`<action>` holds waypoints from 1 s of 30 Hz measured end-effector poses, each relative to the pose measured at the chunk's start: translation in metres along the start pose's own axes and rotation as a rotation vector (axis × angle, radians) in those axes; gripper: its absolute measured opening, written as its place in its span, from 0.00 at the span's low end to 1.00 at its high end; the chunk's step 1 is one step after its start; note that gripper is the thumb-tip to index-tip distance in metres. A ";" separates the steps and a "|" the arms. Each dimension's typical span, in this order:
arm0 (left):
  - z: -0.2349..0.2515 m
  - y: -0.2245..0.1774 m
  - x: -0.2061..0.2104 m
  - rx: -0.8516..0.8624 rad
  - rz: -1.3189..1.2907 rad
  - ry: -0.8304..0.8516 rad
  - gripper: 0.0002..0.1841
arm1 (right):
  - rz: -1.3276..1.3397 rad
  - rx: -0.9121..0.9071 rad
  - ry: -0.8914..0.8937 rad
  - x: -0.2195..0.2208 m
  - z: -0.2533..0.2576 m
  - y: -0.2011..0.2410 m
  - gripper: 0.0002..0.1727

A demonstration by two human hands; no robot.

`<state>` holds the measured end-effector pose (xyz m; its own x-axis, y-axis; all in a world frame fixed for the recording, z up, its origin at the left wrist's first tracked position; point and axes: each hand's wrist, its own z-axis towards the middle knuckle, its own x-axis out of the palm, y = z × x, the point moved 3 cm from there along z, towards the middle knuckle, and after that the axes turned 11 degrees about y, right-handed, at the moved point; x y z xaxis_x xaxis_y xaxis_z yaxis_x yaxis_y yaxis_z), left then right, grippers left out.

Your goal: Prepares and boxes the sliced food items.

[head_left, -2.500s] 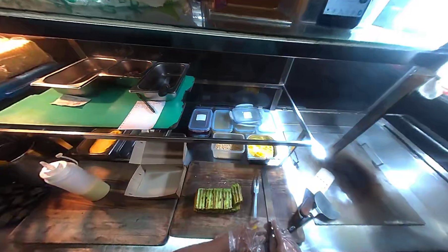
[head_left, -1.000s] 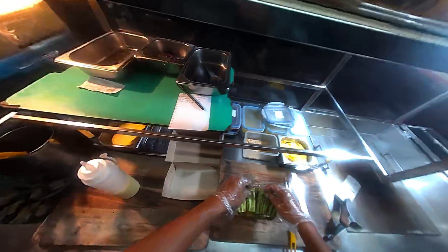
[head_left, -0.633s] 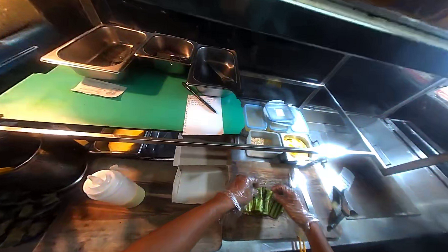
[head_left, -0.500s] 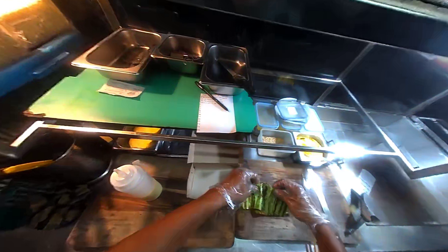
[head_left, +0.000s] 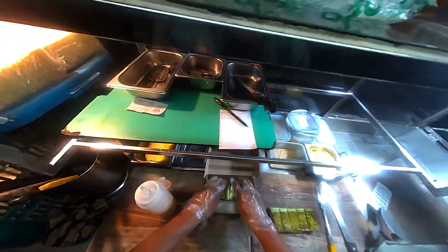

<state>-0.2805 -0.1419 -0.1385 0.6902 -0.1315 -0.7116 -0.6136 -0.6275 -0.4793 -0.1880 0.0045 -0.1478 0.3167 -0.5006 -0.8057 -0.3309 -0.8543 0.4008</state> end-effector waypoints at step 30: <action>-0.013 -0.146 0.053 -0.131 -0.334 -0.149 0.20 | 0.100 0.238 -0.057 -0.075 -0.128 -0.196 0.23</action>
<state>-0.1495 -0.0670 -0.1001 0.7745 0.2040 -0.5988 -0.3034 -0.7109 -0.6345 -0.0333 0.1921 -0.1104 0.2236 -0.5666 -0.7930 -0.5602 -0.7405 0.3712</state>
